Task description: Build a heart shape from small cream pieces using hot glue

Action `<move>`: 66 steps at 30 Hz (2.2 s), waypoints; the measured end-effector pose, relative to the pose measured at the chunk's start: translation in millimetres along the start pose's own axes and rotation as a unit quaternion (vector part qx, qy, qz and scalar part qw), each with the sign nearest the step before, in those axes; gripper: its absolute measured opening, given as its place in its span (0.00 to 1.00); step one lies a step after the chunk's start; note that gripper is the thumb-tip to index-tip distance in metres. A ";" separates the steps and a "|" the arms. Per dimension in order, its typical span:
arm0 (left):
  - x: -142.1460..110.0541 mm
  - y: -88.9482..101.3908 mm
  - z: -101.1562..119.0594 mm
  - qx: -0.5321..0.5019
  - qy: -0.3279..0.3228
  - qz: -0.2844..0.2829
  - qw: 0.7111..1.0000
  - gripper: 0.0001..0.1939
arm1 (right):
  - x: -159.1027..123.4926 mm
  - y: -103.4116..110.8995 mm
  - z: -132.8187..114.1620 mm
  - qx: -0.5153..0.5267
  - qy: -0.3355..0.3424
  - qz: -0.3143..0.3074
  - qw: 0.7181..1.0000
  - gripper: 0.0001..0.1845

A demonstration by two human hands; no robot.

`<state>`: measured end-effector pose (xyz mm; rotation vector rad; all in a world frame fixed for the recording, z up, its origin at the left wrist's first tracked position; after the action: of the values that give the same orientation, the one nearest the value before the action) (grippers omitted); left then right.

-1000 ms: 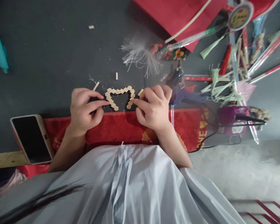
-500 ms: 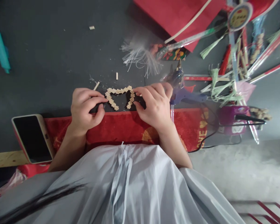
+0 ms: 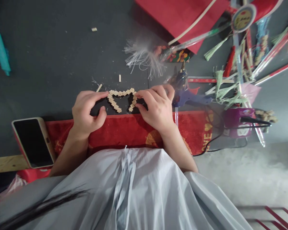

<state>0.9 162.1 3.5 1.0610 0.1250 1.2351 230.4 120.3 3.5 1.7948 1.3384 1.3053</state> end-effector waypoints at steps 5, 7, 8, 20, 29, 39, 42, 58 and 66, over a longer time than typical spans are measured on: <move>1.6 1.4 1.8 -0.002 0.005 0.009 1.000 0.17 | 0.3 -0.2 -0.3 0.002 0.004 0.003 1.000 0.08; 1.9 1.5 2.3 -0.002 0.004 0.005 1.000 0.17 | 0.6 -0.2 -0.4 0.001 0.006 0.006 1.000 0.08; 2.0 1.4 2.4 -0.003 0.000 0.005 1.000 0.17 | 0.8 -0.2 -0.3 0.000 0.004 0.006 1.000 0.08; 7.3 -1.4 3.2 0.018 0.030 0.029 0.999 0.13 | 0.2 -1.8 4.0 0.004 -0.010 0.018 1.000 0.07; 35.3 -29.3 29.8 0.062 0.018 -0.041 0.997 0.14 | 0.5 -2.1 3.9 0.028 -0.024 0.031 0.999 0.08; 41.7 -55.0 24.5 0.098 0.000 -0.005 0.995 0.09 | 2.1 -4.6 4.1 0.015 -0.016 0.028 0.999 0.07; 43.4 -54.4 27.0 0.121 0.022 -0.044 0.991 0.10 | 1.6 -5.8 4.8 0.022 -0.015 0.039 0.999 0.07; 43.5 -55.6 25.8 0.140 0.045 -0.094 0.985 0.10 | 0.0 -9.1 5.4 0.016 -0.009 0.056 0.998 0.05; 43.5 -56.5 25.5 0.133 0.038 -0.099 0.985 0.13 | 0.1 -8.9 4.3 0.016 -0.019 0.052 0.998 0.05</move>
<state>72.7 185.4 -3.3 1.1990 0.4549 1.0973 230.8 124.1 -5.7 1.9245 1.2667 1.3035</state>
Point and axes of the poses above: each hand's wrist, its own x-axis towards the middle knuckle, its own y-axis out of the back of the hand, z = x × y, the point moved 3 cm from there along x, towards the middle knuckle, and after that the axes turned 13 degrees about z, right-handed, at the moved point
